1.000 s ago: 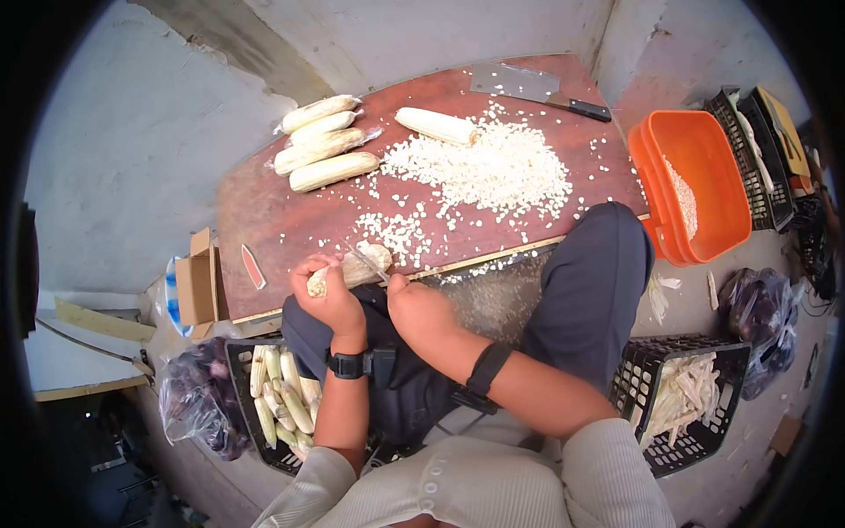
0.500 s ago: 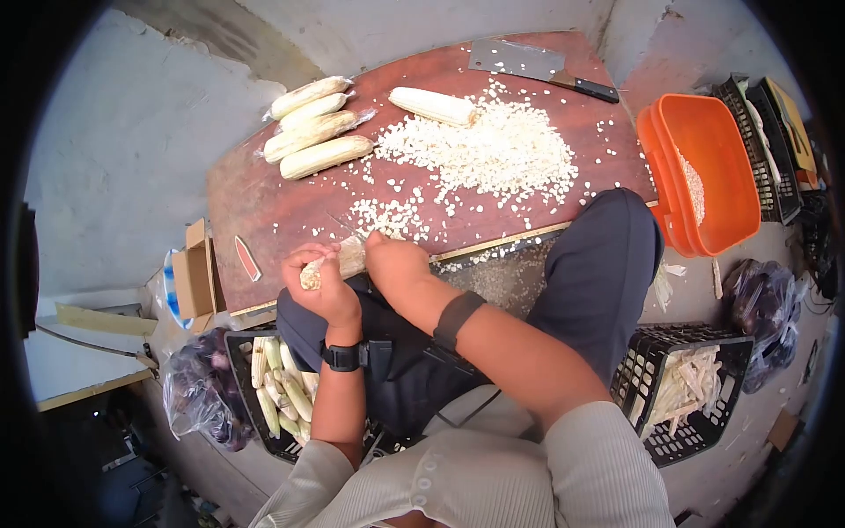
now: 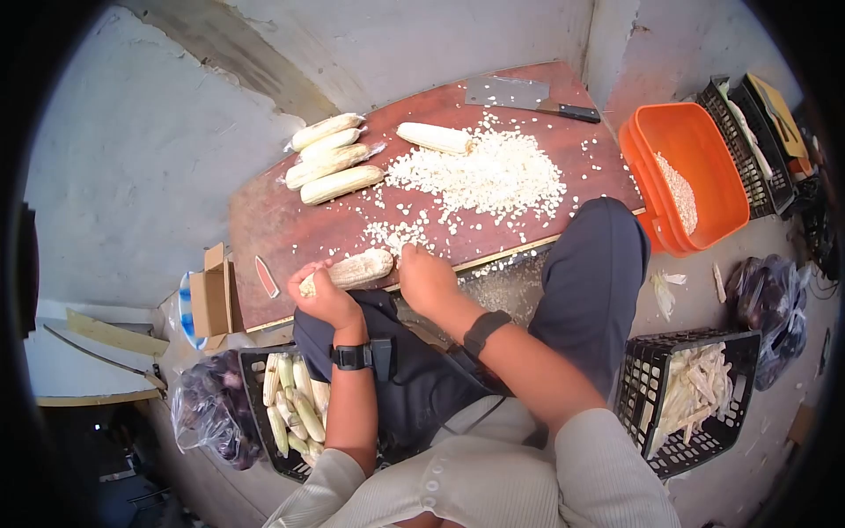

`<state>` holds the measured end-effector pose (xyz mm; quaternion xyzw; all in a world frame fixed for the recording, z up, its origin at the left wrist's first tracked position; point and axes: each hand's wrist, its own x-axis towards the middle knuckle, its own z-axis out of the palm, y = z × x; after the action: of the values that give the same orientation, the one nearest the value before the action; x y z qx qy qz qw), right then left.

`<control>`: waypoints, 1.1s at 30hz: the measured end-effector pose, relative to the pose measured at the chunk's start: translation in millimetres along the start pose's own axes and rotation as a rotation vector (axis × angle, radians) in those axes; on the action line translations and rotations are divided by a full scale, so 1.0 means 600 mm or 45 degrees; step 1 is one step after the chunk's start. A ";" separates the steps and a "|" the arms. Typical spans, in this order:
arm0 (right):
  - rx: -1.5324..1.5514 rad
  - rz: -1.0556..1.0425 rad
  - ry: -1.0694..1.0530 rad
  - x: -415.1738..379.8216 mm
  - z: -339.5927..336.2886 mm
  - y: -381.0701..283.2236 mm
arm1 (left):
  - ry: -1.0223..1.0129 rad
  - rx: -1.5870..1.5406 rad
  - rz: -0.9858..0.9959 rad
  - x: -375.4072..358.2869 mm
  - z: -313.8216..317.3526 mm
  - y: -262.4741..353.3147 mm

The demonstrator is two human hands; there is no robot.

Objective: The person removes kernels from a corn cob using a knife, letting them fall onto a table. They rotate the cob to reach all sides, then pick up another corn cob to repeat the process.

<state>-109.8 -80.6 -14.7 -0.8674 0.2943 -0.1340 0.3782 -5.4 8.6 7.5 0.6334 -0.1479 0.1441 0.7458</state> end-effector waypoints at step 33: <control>-0.485 -0.333 -0.073 0.012 0.069 0.037 | 0.187 0.113 -0.277 0.070 0.025 -0.020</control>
<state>-94.2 -73.0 -58.8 -0.9573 0.1884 -0.0992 0.1953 37.3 -7.0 16.1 0.6657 -0.0170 0.1148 0.7371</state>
